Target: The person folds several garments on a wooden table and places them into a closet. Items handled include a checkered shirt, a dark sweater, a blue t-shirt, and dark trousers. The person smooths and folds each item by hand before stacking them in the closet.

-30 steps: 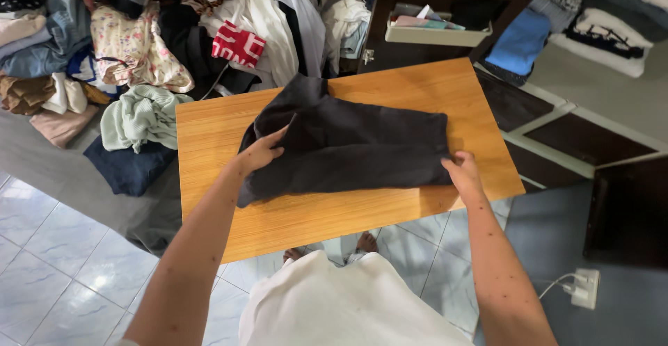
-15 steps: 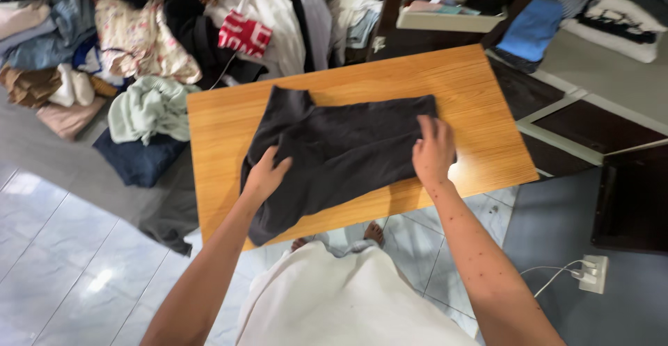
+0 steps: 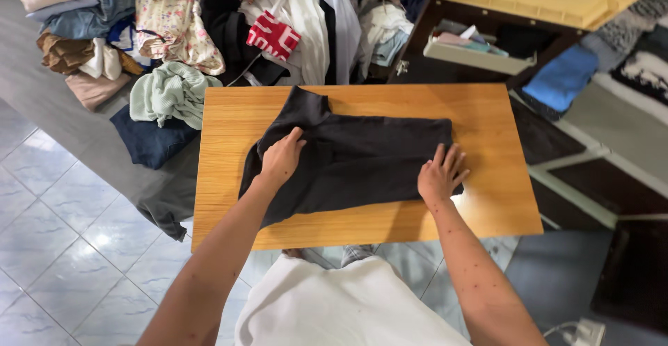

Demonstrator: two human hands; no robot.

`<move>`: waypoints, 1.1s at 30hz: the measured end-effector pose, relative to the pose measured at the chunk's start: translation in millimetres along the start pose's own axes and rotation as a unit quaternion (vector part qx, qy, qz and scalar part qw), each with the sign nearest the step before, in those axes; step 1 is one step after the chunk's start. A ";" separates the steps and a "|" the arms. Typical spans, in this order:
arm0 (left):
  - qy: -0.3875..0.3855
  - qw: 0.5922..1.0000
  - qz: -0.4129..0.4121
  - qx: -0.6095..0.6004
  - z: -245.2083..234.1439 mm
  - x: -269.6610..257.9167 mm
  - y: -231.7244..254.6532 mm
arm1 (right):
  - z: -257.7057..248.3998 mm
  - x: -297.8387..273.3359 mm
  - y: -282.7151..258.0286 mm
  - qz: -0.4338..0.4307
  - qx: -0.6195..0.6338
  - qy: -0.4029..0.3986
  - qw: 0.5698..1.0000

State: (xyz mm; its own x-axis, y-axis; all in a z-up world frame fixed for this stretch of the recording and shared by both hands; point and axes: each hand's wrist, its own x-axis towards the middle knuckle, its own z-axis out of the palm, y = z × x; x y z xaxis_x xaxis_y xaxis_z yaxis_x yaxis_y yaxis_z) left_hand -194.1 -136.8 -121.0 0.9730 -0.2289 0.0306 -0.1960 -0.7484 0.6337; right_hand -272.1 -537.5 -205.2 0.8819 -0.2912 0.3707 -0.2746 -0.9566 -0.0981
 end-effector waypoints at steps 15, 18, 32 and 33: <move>0.122 0.987 -0.032 -0.101 -2.6 -52.0 28.2 | -26.5 17.6 -195.9 0.063 0.506 -0.416 0.753; 0.094 0.961 -0.016 -0.261 12.4 -61.4 7.5 | -26.6 3.5 -183.6 0.011 0.552 -0.336 0.763; 0.020 0.987 -0.021 0.158 19.6 -74.0 -3.2 | -45.2 -25.1 -184.0 -0.114 0.264 -0.235 0.928; 0.035 0.987 -0.008 0.157 21.0 -74.0 -0.6 | -48.3 -30.4 -181.4 -0.132 0.227 -0.197 0.944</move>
State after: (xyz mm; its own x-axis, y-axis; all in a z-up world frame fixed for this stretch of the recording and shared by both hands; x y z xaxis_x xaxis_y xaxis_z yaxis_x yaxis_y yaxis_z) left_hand -268.5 -132.5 -139.9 0.9800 -0.1805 0.0833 -0.1986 -0.9097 0.3647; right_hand -267.6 -354.4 -154.1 0.9953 0.0619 0.0742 0.0896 -0.8784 -0.4695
